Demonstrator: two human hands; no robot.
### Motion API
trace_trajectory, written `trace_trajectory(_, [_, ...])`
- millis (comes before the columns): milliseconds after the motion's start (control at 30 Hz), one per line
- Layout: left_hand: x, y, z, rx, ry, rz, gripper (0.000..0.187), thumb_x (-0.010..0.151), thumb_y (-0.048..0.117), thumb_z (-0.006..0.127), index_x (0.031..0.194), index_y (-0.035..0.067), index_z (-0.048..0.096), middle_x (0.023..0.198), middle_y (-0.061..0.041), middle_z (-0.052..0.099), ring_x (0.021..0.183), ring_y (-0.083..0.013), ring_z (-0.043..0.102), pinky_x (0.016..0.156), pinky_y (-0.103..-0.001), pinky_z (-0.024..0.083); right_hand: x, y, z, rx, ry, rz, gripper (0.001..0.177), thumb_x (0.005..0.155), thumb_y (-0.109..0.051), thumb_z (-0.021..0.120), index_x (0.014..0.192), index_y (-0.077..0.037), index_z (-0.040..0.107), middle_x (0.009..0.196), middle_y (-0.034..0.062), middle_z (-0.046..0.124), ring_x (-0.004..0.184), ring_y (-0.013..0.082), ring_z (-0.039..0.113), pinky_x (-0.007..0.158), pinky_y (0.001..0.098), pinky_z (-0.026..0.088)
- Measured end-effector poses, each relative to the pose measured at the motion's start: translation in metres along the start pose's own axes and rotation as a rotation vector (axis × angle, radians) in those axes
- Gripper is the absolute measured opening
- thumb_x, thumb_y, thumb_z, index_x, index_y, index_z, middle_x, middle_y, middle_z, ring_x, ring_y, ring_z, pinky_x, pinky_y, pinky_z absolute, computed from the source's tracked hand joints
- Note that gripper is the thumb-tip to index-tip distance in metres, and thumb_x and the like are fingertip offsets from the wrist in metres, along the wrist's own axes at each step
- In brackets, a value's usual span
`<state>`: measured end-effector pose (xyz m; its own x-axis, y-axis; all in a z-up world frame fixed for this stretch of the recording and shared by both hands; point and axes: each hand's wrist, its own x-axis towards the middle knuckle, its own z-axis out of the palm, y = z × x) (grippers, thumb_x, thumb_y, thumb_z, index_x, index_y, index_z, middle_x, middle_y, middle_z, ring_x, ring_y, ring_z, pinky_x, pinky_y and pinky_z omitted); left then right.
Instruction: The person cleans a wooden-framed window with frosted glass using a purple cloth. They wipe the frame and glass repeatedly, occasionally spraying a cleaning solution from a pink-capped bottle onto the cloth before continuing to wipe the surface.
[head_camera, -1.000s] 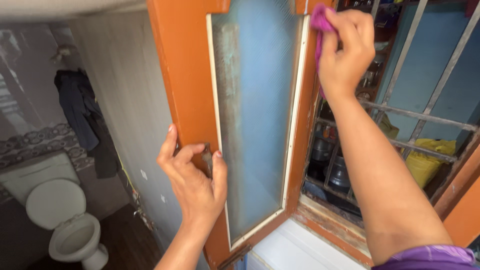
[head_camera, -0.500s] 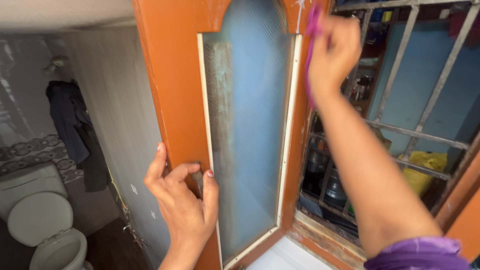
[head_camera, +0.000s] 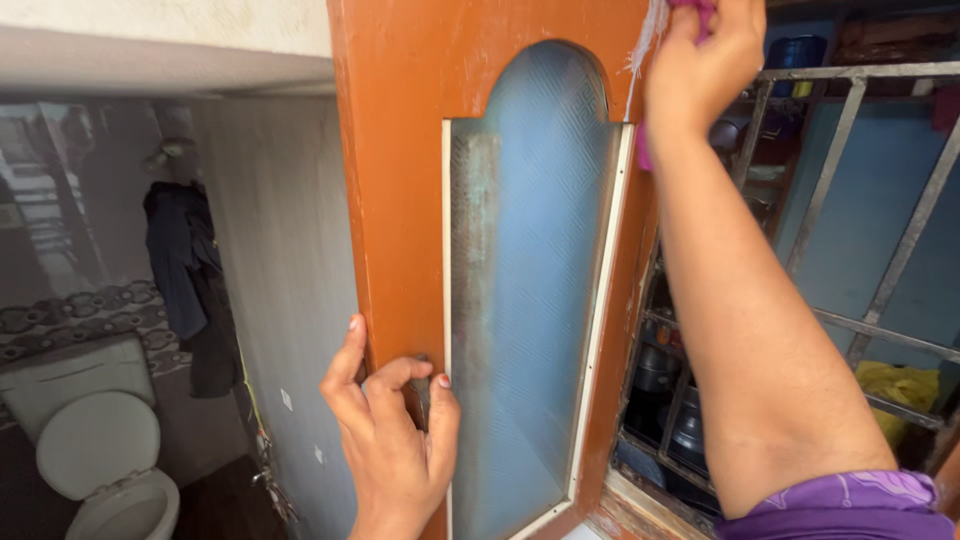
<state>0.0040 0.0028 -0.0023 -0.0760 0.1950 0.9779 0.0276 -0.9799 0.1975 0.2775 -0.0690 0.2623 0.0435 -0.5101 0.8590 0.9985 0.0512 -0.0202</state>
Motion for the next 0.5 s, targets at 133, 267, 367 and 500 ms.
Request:
trace_trajectory(133, [-0.004, -0.001, 0.000, -0.043, -0.071, -0.139, 0.025, 0.089, 0.012, 0.073, 0.109, 0.005, 0.059, 0.155, -0.025, 0.031, 0.104, -0.0254, 0.057, 0.076, -0.035, 0.050, -0.013, -0.009, 0.011, 0.012, -0.034, -0.321, 0.008, 0.098, 0.004, 0.070, 0.103, -0.001, 0.066, 0.101, 0.0122, 0.063, 0.092, 0.0283, 0.063, 0.081, 0.0374, 0.051])
trace_trajectory(267, [0.005, 0.009, -0.003, 0.338, -0.002, 0.136, 0.040, 0.088, 0.015, 0.066, 0.127, 0.011, 0.062, 0.156, -0.020, 0.029, 0.144, -0.0398, 0.030, 0.115, -0.051, 0.034, 0.002, -0.018, 0.009, 0.046, 0.009, -0.171, 0.012, 0.096, 0.004, 0.068, 0.104, -0.004, 0.072, 0.103, 0.0110, 0.070, 0.095, 0.0261, 0.072, 0.084, 0.0370, 0.056])
trace_trajectory(367, [0.020, 0.015, -0.013, 0.394, -0.113, 0.173, 0.052, 0.092, 0.017, 0.060, 0.143, 0.011, 0.055, 0.162, -0.024, 0.023, 0.154, -0.0414, 0.012, 0.126, -0.057, 0.012, 0.009, -0.026, 0.023, -0.090, 0.116, 0.044, 0.010, 0.092, -0.003, 0.074, 0.098, -0.003, 0.066, 0.097, 0.0109, 0.068, 0.086, 0.0248, 0.071, 0.077, 0.0342, 0.056])
trace_trajectory(500, [0.058, 0.024, -0.023, 0.421, -0.212, 0.356, 0.069, 0.093, 0.032, 0.066, 0.150, -0.001, 0.048, 0.161, -0.021, 0.026, 0.153, -0.0372, 0.013, 0.122, -0.060, 0.012, -0.009, -0.039, 0.039, 0.064, -0.107, -0.514, 0.011, 0.094, 0.002, 0.066, 0.105, 0.001, 0.064, 0.103, 0.0188, 0.062, 0.099, 0.0366, 0.062, 0.086, 0.0459, 0.050])
